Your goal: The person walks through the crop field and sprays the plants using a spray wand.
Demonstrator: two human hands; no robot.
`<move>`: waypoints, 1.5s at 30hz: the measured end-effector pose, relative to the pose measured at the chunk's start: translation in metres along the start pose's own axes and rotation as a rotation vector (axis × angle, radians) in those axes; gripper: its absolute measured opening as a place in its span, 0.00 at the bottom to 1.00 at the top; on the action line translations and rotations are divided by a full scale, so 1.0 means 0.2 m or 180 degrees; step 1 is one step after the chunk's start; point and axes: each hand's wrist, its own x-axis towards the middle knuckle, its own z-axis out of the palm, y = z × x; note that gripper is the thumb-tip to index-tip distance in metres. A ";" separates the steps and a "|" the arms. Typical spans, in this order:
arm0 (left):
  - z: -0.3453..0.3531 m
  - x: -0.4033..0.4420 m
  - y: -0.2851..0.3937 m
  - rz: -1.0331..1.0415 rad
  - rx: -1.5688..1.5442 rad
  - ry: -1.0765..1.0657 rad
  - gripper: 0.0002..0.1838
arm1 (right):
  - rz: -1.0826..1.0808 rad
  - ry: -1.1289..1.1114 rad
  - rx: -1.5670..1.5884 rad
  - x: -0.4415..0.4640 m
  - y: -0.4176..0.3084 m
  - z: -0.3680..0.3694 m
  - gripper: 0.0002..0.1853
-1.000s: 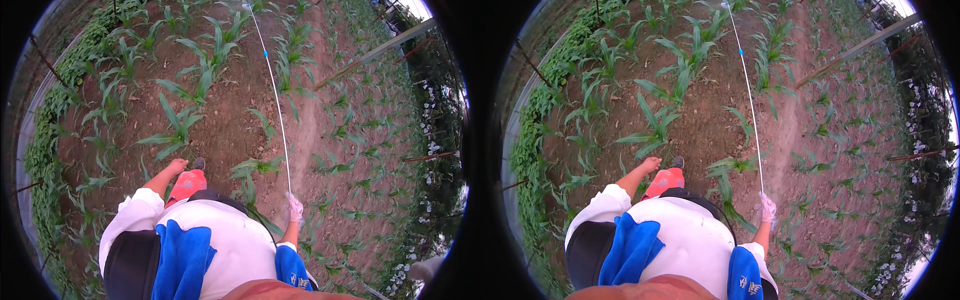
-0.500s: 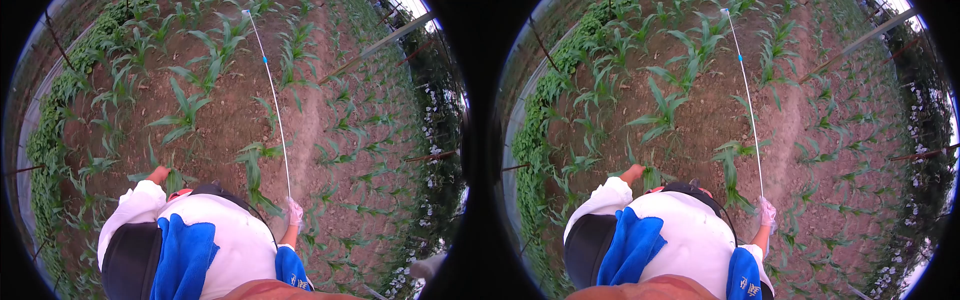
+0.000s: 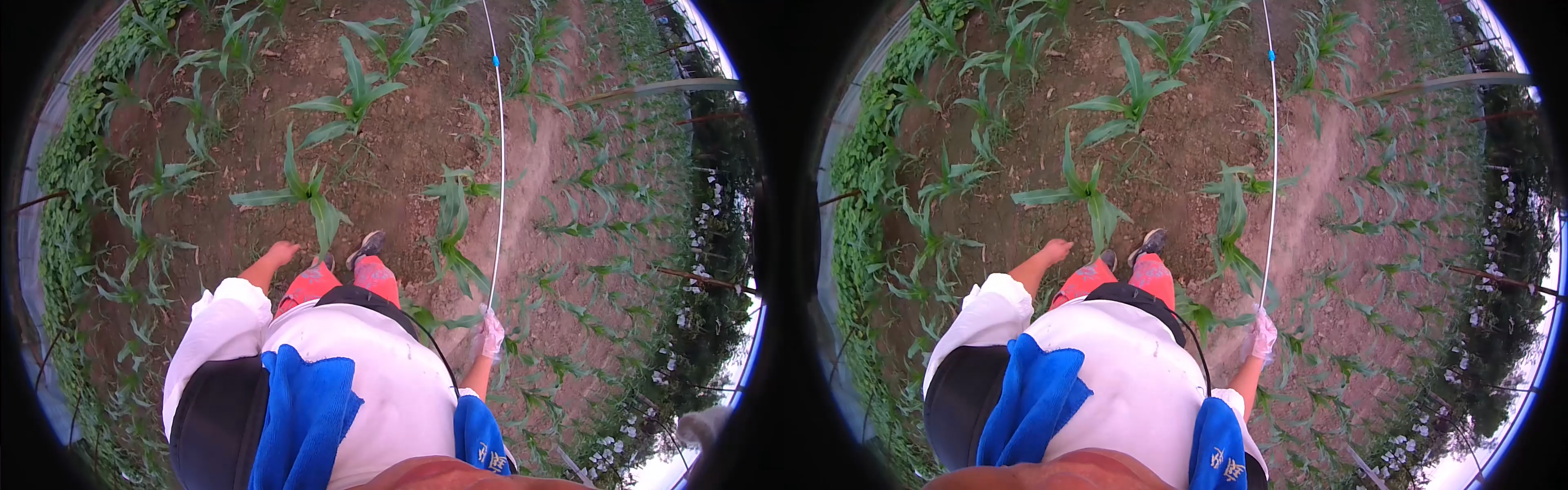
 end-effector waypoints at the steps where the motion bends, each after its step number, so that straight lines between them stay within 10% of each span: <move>1: -0.02 -0.16 -0.13 0.0695 0.1542 0.0122 0.13 | -0.0002 0.0048 0.0102 -0.06 0.04 -0.01 0.11; 2: 0.02 -0.15 -0.24 0.1052 0.1614 0.0221 0.14 | -0.0005 0.0049 0.0101 -0.09 0.05 -0.04 0.11; 4: 0.02 -0.46 -0.37 -0.1141 0.0458 -0.0183 0.12 | 0.0003 0.0044 -0.0065 -0.17 0.11 -0.11 0.11; 7: 0.05 -0.62 -0.45 -0.0182 0.1582 -0.0306 0.10 | 0.0262 0.0278 -0.0047 -0.34 -0.03 -0.01 0.10; 17: 0.21 -0.52 0.03 0.0870 0.0998 0.0438 0.13 | -0.0124 -0.0162 -0.0229 -0.58 0.52 -0.47 0.10; 19: 0.24 -0.58 0.17 -0.0419 -0.0904 0.0247 0.18 | -0.0093 -0.0109 -0.0055 -0.73 0.58 -0.52 0.10; 24: 0.42 -0.92 -0.01 -0.0942 -0.1565 0.0349 0.13 | -0.0113 -0.0106 -0.0024 -0.97 0.73 -0.68 0.10; 28: 0.61 -1.33 -0.32 0.0467 0.2014 -0.0198 0.10 | -0.0010 -0.0213 0.0283 -1.12 0.75 -0.72 0.11; 32: 0.75 -1.57 -0.48 0.0403 0.2043 -0.0724 0.10 | 0.0290 -0.0197 0.0177 -1.28 0.76 -0.76 0.11; 34: 0.77 -1.59 -0.49 -0.1745 -0.0125 -0.0845 0.11 | 0.0194 -0.0127 -0.0069 -1.33 0.88 -0.83 0.10; 38: 0.68 -1.56 -0.30 -0.0238 0.0123 -0.0003 0.12 | 0.0113 0.0049 0.0130 -1.49 0.98 -0.83 0.10; 45: 0.77 -1.50 -0.24 -0.0303 -0.1885 0.0577 0.09 | 0.0015 0.0225 -0.0423 -1.93 1.03 -0.75 0.09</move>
